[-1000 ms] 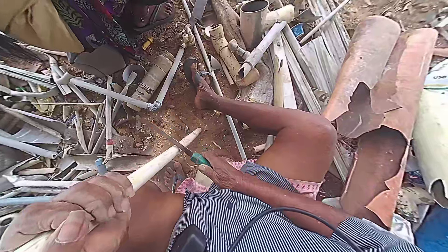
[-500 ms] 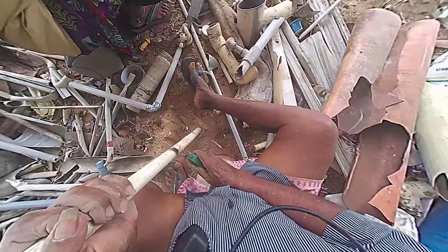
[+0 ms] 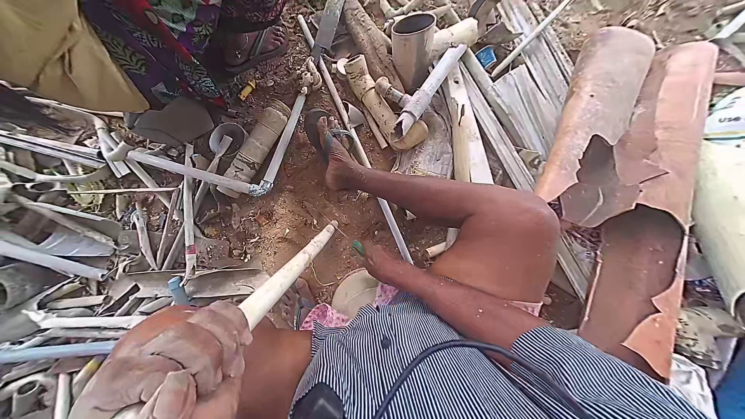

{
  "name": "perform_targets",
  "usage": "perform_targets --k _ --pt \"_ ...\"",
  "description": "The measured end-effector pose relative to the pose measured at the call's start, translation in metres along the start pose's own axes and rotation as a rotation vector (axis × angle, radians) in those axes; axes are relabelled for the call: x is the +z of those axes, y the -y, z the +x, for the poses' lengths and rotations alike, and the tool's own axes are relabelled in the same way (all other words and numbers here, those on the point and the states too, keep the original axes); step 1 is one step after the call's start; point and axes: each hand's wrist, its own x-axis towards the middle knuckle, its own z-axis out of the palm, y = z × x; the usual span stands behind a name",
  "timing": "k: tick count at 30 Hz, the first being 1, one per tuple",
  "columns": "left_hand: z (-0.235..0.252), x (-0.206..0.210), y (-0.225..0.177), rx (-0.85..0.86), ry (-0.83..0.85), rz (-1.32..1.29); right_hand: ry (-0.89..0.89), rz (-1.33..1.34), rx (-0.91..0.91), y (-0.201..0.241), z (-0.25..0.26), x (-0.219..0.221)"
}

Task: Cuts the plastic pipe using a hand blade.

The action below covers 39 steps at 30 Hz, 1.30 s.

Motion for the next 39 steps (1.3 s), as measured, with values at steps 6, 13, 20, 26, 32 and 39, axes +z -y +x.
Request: perform_targets --k 6,13,20,26,32,39 --pt "-0.003 -0.010 0.000 -0.019 0.068 -0.035 -0.198 -0.023 -0.418 0.037 -0.044 -0.001" --pt "0.002 -0.009 -0.010 -0.088 0.225 -0.053 -0.092 -0.025 -0.262 0.036 -0.045 -0.007" --pt "0.001 -0.006 -0.001 -0.022 0.166 -0.095 0.009 -0.072 0.060 0.007 -0.007 -0.001" --pt "-0.003 -0.011 -0.003 -0.058 0.155 -0.077 -0.263 0.033 -0.444 0.035 -0.043 0.010" --pt "-0.004 -0.011 -0.002 -0.045 0.149 -0.110 -0.003 -0.007 -0.043 0.018 -0.023 -0.002" --pt "-0.002 -0.005 -0.001 -0.029 0.158 -0.103 0.005 -0.024 0.038 0.004 -0.006 0.010"
